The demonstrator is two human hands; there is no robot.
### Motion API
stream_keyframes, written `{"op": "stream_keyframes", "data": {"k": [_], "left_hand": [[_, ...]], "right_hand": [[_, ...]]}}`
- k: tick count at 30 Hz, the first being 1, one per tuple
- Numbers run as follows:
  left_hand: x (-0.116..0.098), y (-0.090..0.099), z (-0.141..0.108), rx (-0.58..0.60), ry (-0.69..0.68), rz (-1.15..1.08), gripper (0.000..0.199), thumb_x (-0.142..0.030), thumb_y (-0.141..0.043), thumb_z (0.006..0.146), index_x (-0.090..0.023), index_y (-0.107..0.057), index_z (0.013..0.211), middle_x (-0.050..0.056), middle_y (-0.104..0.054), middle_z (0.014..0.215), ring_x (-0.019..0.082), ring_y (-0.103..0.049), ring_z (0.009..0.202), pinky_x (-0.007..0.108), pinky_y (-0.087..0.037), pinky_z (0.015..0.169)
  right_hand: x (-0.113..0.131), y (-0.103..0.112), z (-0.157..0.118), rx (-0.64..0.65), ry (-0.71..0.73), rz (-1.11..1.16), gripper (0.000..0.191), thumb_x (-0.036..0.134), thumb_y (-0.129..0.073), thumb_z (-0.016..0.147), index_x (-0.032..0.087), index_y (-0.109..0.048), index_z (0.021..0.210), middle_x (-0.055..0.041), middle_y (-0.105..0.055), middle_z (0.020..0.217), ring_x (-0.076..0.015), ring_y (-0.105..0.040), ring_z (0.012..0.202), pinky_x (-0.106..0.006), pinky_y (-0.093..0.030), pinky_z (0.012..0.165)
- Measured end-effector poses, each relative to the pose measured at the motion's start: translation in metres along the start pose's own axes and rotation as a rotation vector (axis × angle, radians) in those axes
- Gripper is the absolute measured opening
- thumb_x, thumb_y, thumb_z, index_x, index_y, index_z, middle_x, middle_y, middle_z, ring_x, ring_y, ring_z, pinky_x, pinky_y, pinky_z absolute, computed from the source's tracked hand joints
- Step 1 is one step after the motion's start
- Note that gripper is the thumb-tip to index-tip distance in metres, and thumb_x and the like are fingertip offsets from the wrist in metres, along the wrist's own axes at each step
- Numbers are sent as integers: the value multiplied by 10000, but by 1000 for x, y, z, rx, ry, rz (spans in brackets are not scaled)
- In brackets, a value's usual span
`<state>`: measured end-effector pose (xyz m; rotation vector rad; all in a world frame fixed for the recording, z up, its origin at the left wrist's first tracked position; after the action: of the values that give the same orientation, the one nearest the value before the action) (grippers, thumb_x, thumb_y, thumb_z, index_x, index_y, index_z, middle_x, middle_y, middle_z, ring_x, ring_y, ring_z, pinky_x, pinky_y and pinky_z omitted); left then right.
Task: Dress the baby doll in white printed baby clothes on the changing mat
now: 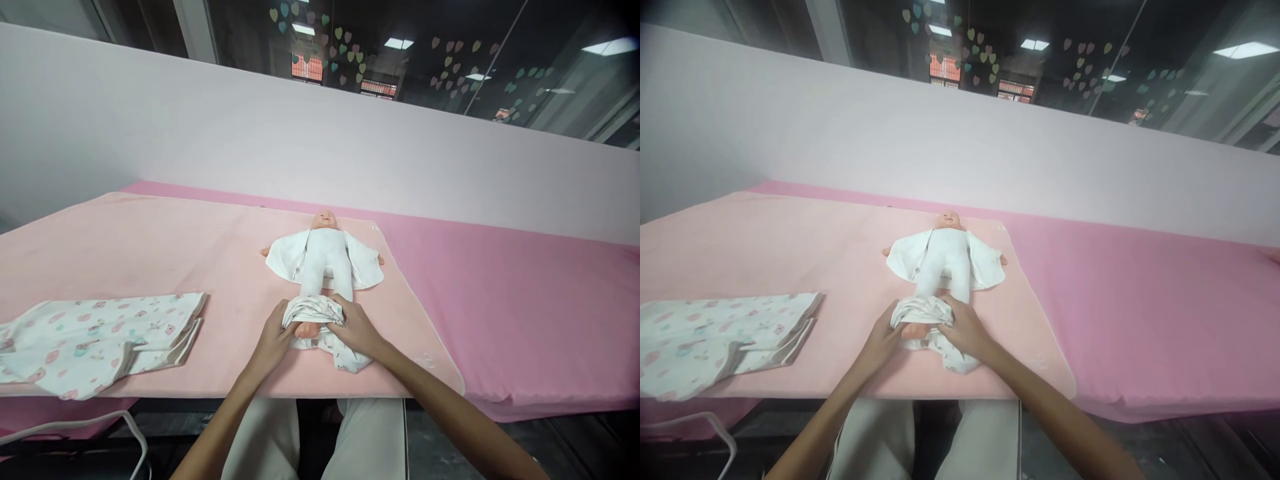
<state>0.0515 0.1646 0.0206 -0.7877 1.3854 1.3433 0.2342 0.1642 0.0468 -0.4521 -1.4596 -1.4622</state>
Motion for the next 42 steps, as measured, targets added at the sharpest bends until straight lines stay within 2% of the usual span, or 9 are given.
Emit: {"op": "stream_keyframes", "data": {"k": [6, 11, 14, 17, 20, 22, 26, 34, 42], "left_hand": [[-13, 4, 22, 296, -92, 243, 388, -584, -577, 988, -208, -663, 1028, 67, -675, 1063, 258, -596, 979, 386, -508, 897], [-9, 19, 40, 400, -130, 397, 415, -613, -581, 993, -209, -650, 932, 55, -636, 1002, 254, -532, 997, 375, -458, 923], [-10, 28, 48, 421, -100, 358, 394, -604, -649, 961, -225, -651, 1069, 56, -638, 1118, 248, -537, 1056, 360, -465, 940], [-32, 27, 60, 427, -157, 292, 389, -563, -661, 967, -253, -642, 1201, 66, -633, 1260, 255, -530, 1188, 377, -448, 1048], [-65, 3, 80, 491, -254, 304, 378, -545, -701, 942, -259, -678, 1188, 64, -650, 1251, 269, -529, 1223, 384, -427, 1073], [-78, -27, 94, 648, -257, 308, 401, -559, -758, 884, -239, -709, 1121, 57, -667, 1104, 259, -576, 1081, 351, -468, 928], [-73, -78, 115, 966, -96, 137, 399, -536, -823, 809, -201, -702, 989, 5, -590, 862, 176, -551, 776, 291, -432, 688], [-35, -75, 128, 896, 122, -238, 404, -464, -839, 825, -183, -701, 1080, 65, -682, 1061, 219, -663, 1013, 308, -524, 890], [-47, -77, 124, 813, -1, -144, 435, -540, -780, 882, -182, -733, 1125, 73, -714, 1128, 234, -669, 1083, 308, -525, 924]], "right_hand": [[-16, 20, 44, 278, 179, -146, 131, 230, -794, 796, 223, -680, 860, -5, -652, 924, -234, -601, 972, -332, -447, 866], [-28, 22, 60, 284, 174, -156, 408, 527, -898, 770, 237, -694, 972, -31, -654, 1039, -258, -573, 1075, -376, -445, 964], [-25, 29, 56, 214, 203, -57, 491, 532, -920, 750, 242, -671, 1059, -37, -644, 1104, -247, -584, 1072, -377, -453, 973], [-20, 34, 49, 212, 248, 72, 410, 498, -857, 841, 241, -668, 1098, -54, -630, 1167, -238, -599, 1109, -379, -459, 1015], [-25, 39, 47, 208, 217, 207, 290, 486, -746, 950, 226, -685, 1063, -54, -648, 1124, -223, -613, 1067, -371, -460, 1000], [-37, 41, 49, 200, 147, 317, 288, 489, -749, 949, 212, -673, 976, -27, -644, 991, -199, -600, 949, -338, -462, 903], [-65, 42, 52, 213, 9, 548, 385, 484, -845, 862, 199, -587, 837, 25, -559, 817, -147, -519, 772, -275, -404, 740], [-76, 34, 45, 349, -192, 736, 364, 474, -835, 880, 186, -662, 1020, 3, -639, 908, -135, -601, 802, -231, -443, 704], [-86, 17, 26, 511, -429, 673, 421, 438, -908, 812, 186, -744, 1107, -33, -766, 1017, -174, -707, 895, -256, -539, 768]]}}
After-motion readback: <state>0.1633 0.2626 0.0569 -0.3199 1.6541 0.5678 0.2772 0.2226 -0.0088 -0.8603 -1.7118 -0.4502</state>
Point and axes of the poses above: each hand's wrist, its own z-axis towards the middle knuckle, its own y-axis out of the back of the hand, x = y × z, the point moved 9 cm from there along z, towards the middle knuckle
